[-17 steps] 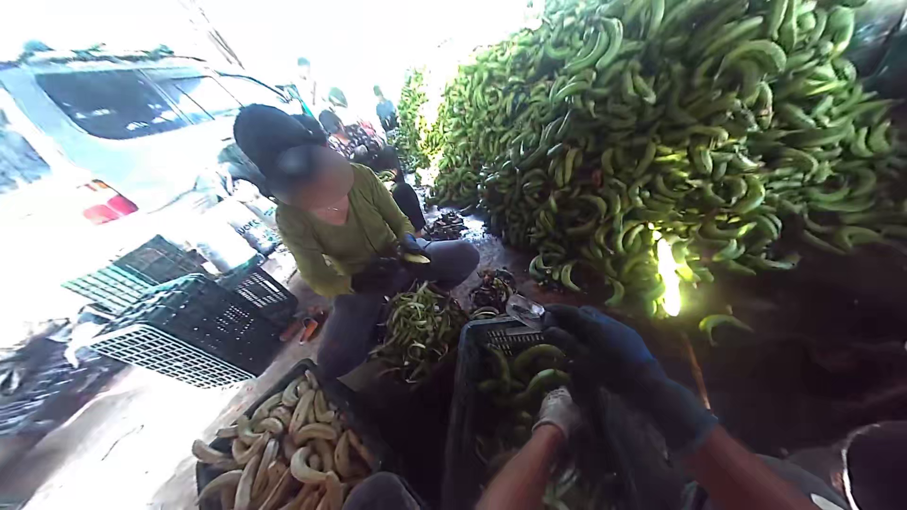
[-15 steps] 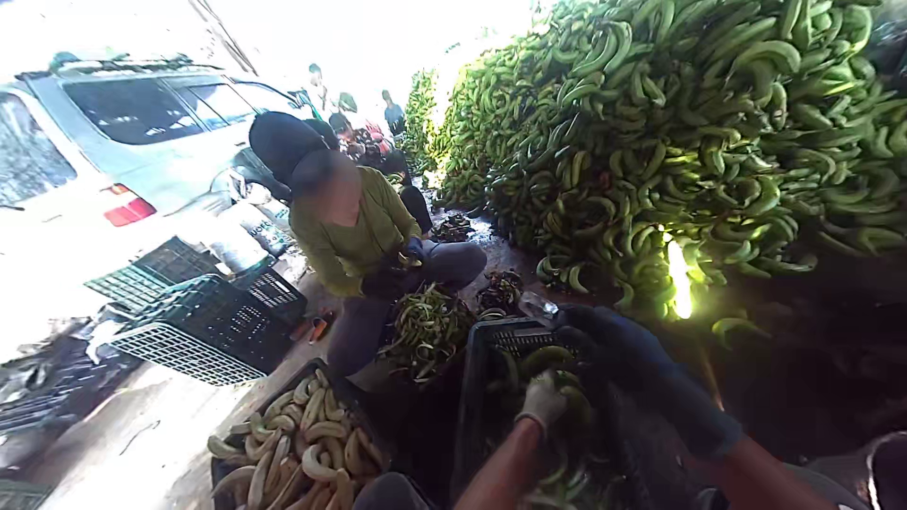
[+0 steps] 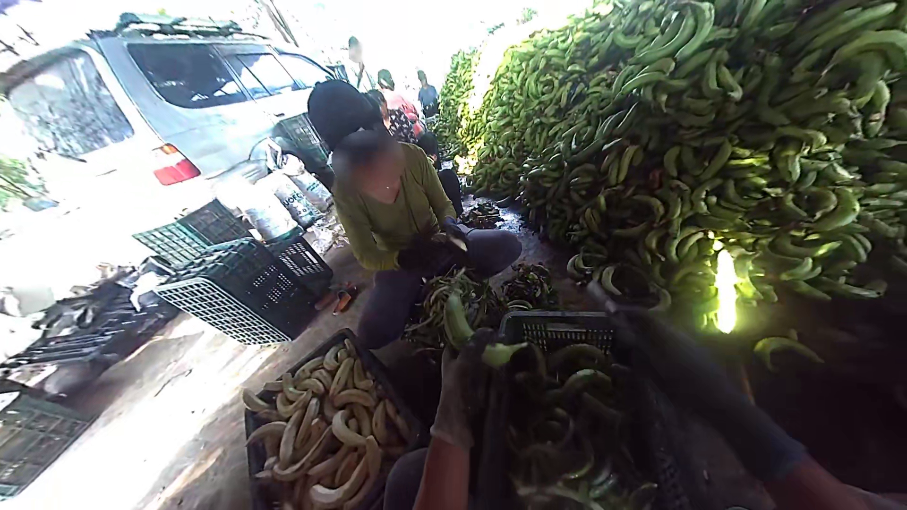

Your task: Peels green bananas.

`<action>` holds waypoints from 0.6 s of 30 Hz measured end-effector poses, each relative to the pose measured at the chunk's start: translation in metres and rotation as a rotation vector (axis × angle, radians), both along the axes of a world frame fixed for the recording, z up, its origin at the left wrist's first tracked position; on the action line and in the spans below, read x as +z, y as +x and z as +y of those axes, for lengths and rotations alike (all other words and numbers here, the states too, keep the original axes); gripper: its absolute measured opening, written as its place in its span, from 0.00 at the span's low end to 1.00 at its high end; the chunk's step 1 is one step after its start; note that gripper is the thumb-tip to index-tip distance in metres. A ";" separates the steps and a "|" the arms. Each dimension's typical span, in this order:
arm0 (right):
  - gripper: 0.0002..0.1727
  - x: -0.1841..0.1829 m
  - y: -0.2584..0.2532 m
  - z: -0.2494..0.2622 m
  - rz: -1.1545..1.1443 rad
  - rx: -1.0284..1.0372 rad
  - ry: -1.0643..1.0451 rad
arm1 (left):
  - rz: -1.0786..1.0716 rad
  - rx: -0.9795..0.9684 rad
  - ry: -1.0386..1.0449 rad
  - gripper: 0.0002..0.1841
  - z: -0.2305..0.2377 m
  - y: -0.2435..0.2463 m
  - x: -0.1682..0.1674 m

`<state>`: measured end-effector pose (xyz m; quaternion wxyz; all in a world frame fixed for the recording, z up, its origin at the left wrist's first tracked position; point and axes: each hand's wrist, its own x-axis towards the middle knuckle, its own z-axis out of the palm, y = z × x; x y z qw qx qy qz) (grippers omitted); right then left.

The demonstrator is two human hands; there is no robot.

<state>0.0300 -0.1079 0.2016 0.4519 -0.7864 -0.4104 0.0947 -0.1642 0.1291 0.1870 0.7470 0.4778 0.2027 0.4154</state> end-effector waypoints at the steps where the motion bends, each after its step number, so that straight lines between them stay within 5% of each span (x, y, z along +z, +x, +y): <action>1: 0.29 -0.004 -0.007 0.005 -0.048 0.054 -0.007 | -0.066 0.003 -0.100 0.18 0.000 0.000 -0.008; 6: 0.38 -0.020 -0.049 0.023 -0.161 0.298 0.036 | -0.269 0.010 -0.394 0.23 -0.006 0.003 0.002; 11: 0.48 -0.019 -0.073 0.031 -0.081 0.445 0.037 | -0.308 -0.158 -0.390 0.25 -0.029 0.011 -0.003; 18: 0.49 -0.028 -0.074 0.039 -0.103 0.454 0.102 | -0.271 -0.248 -0.419 0.28 -0.058 0.019 -0.003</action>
